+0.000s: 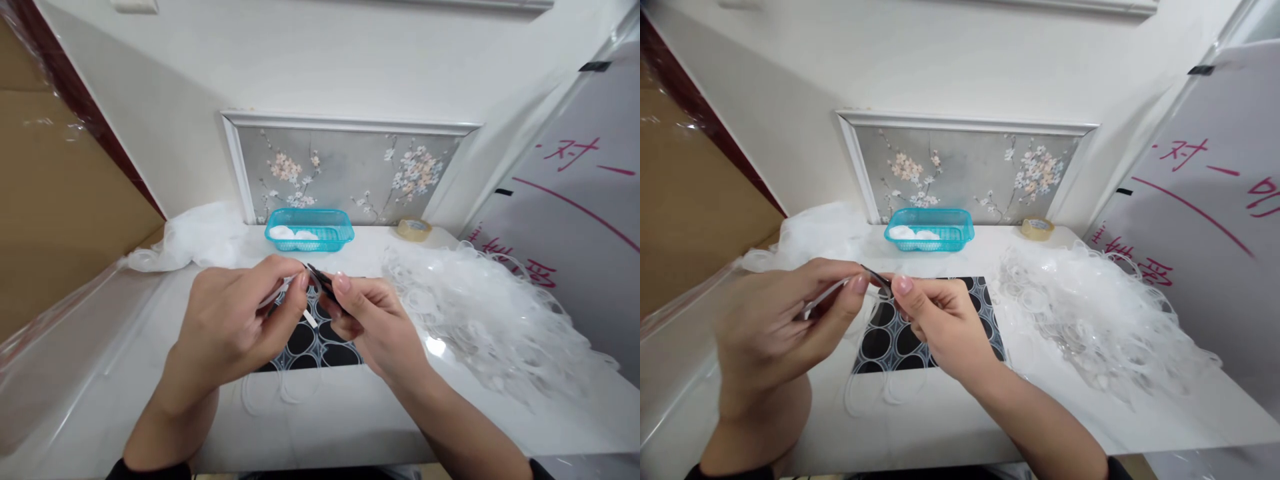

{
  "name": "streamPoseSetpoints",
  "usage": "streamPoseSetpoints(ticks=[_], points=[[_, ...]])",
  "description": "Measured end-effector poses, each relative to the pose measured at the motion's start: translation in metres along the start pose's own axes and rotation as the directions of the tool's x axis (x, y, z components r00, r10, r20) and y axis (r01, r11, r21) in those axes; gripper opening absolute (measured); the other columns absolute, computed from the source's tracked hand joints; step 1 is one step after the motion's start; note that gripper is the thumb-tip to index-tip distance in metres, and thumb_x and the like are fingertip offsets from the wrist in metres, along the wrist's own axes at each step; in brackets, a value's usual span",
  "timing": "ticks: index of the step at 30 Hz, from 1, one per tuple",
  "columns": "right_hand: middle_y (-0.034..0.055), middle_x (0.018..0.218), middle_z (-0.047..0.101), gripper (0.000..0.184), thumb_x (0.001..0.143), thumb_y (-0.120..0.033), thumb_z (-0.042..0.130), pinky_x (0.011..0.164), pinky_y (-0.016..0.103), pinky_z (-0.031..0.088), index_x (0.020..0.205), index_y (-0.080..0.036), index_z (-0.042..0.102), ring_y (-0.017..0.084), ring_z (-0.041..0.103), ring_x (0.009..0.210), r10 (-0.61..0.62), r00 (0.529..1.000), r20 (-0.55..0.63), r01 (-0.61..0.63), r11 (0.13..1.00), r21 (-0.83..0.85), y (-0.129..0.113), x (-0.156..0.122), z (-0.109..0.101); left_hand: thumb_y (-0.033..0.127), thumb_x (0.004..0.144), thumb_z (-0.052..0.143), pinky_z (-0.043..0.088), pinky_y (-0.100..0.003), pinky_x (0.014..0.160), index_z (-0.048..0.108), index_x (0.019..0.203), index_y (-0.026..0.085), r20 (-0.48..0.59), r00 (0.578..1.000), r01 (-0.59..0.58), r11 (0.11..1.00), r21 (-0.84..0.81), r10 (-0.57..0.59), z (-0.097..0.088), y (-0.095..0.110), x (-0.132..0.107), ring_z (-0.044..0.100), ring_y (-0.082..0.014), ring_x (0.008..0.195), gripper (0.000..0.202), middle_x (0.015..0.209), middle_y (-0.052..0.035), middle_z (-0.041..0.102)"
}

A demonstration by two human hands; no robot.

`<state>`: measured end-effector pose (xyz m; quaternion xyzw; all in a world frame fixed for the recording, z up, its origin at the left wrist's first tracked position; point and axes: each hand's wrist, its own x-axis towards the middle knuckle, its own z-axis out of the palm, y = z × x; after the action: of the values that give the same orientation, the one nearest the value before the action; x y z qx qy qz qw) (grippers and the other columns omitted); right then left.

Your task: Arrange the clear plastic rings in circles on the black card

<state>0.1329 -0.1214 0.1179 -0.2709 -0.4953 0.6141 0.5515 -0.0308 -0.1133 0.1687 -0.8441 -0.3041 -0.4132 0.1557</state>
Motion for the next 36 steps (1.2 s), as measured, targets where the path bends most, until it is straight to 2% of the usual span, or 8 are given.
streamPoseSetpoints(ticks=[2, 5, 10, 14, 21, 36], points=[[-0.0048, 0.057, 0.028, 0.045, 0.082, -0.052, 0.062, 0.041, 0.025, 0.011, 0.056, -0.019, 0.049, 0.007, 0.019, 0.05, -0.017, 1.0, -0.014, 0.017, 1.0, 0.017, 0.001, 0.0, 0.001, 0.015, 0.086, 0.055, 0.032, -0.02, 0.043, 0.058, 0.084, 0.02, -0.008, 1.0, 0.027, 0.999, -0.04, -0.027, 0.001, 0.0, 0.0, 0.04, -0.0051, 0.039, 0.006, 0.053, 0.009, 0.055], [-0.0048, 0.057, 0.028, 0.045, 0.082, -0.052, 0.062, 0.041, 0.025, 0.011, 0.055, -0.019, 0.048, 0.007, 0.019, 0.05, -0.041, 0.999, -0.019, 0.042, 0.998, 0.04, 0.001, -0.001, 0.002, 0.017, 0.085, 0.055, 0.031, -0.02, 0.041, 0.061, 0.082, 0.021, -0.002, 0.99, 0.136, 0.983, -0.121, -0.138, 0.003, 0.002, 0.0, 0.039, -0.0047, 0.038, 0.008, 0.053, 0.0084, 0.056], [-0.0051, 0.057, 0.028, 0.046, 0.083, -0.053, 0.06, 0.04, 0.024, 0.011, 0.055, -0.018, 0.048, 0.006, 0.018, 0.048, -0.048, 0.998, -0.028, 0.049, 0.998, 0.035, 0.001, 0.0, 0.004, 0.019, 0.085, 0.055, 0.027, -0.019, 0.037, 0.063, 0.076, 0.02, 0.018, 0.942, 0.328, 0.907, -0.265, -0.336, 0.006, 0.011, 0.003, 0.035, -0.0049, 0.039, 0.013, 0.048, 0.0079, 0.049], [-0.0059, 0.057, 0.027, 0.046, 0.083, -0.051, 0.061, 0.039, 0.024, 0.01, 0.055, -0.018, 0.048, 0.005, 0.016, 0.047, -0.064, 0.998, -0.024, 0.065, 0.996, 0.062, 0.0, 0.0, 0.005, 0.019, 0.085, 0.056, 0.025, -0.019, 0.035, 0.064, 0.075, 0.02, 0.004, 0.91, 0.395, 0.864, -0.312, -0.414, 0.009, 0.017, 0.004, 0.033, -0.0048, 0.039, 0.013, 0.046, 0.0077, 0.044], [-0.0062, 0.058, 0.027, 0.044, 0.083, -0.052, 0.061, 0.039, 0.024, 0.011, 0.056, -0.018, 0.051, 0.005, 0.015, 0.047, -0.04, 0.998, -0.04, 0.043, 0.997, 0.063, 0.001, -0.001, 0.004, 0.02, 0.085, 0.057, 0.024, -0.02, 0.034, 0.064, 0.074, 0.021, 0.017, 0.896, 0.425, 0.847, -0.319, -0.443, 0.011, 0.019, 0.004, 0.034, -0.0053, 0.038, 0.013, 0.045, 0.0077, 0.043], [-0.0055, 0.059, 0.029, 0.037, 0.083, -0.051, 0.061, 0.038, 0.023, 0.012, 0.064, -0.019, 0.061, 0.005, 0.017, 0.047, -0.036, 0.997, -0.069, 0.04, 0.997, 0.065, 0.0, -0.001, 0.005, 0.024, 0.087, 0.057, 0.026, -0.02, 0.038, 0.064, 0.075, 0.02, -0.035, 0.905, 0.405, 0.883, -0.237, -0.424, 0.015, 0.023, 0.002, 0.035, -0.0056, 0.041, 0.014, 0.049, 0.007, 0.049]])
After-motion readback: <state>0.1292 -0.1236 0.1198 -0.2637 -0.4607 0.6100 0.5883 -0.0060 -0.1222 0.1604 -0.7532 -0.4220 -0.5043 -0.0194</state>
